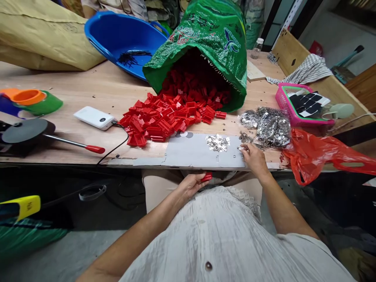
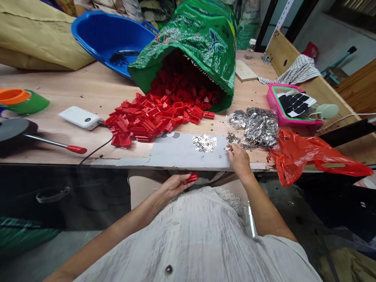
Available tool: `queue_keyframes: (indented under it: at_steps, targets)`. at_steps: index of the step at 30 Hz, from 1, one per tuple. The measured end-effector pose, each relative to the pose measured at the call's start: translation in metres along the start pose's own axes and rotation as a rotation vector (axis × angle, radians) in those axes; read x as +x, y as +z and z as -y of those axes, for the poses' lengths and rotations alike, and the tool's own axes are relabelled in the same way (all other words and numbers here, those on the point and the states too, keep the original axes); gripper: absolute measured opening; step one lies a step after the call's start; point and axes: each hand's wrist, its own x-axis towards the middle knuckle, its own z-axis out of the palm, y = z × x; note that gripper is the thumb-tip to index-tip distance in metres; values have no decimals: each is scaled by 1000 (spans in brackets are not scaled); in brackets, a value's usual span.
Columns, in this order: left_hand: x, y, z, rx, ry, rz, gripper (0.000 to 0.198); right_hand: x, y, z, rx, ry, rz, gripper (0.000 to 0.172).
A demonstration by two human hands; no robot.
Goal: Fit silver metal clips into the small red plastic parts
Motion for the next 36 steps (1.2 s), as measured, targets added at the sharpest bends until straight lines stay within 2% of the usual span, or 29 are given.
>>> queue_keyframes:
  at_steps: [5,9,12,13,14,15,16,17,19,21,22,24,25,27,30,33,36]
  targets:
    - [17,-4,3,79,94,-68,6,10,3,-3,-85,-33,48,17]
    - [0,-4,-5,213,121,-18,19,13,4,-2,-125,-66,82,14]
    - [-20,-1,-23,398,71,136,27,13,2,-1,-118,-74,75,13]
    - [-25,2,-32,536,56,248,27,12,2,0,-103,-66,68,12]
    - [-30,5,-42,656,96,327,28,12,2,1,-82,-53,60,12]
    - [-33,9,-55,732,159,347,30,11,3,2,-60,-39,56,13]
    - [-35,14,-68,791,243,320,31,11,3,4,-41,-26,57,13]
    - [-35,19,-82,859,390,233,30,10,4,6,-27,-14,58,13]
    - [-30,29,-110,1083,759,-42,24,9,5,10,-3,-3,65,13]
    - [-20,38,-135,1294,1098,-363,28,8,7,15,32,-22,61,14]
    - [-12,41,-146,1394,1206,-493,34,7,7,16,57,-39,59,15]
    - [5,44,-162,1553,1311,-670,44,4,8,19,113,-79,61,17]
    - [14,44,-168,1617,1330,-701,44,2,8,20,140,-94,64,17]
    - [31,41,-176,1704,1344,-680,39,-2,8,20,186,-103,74,16]
    - [47,36,-182,1716,1367,-656,32,-7,6,19,244,-80,84,18]
    - [45,35,-184,1678,1422,-646,27,-11,3,19,308,-29,97,20]
    - [31,37,-176,1599,1479,-630,29,-10,2,22,392,22,97,23]
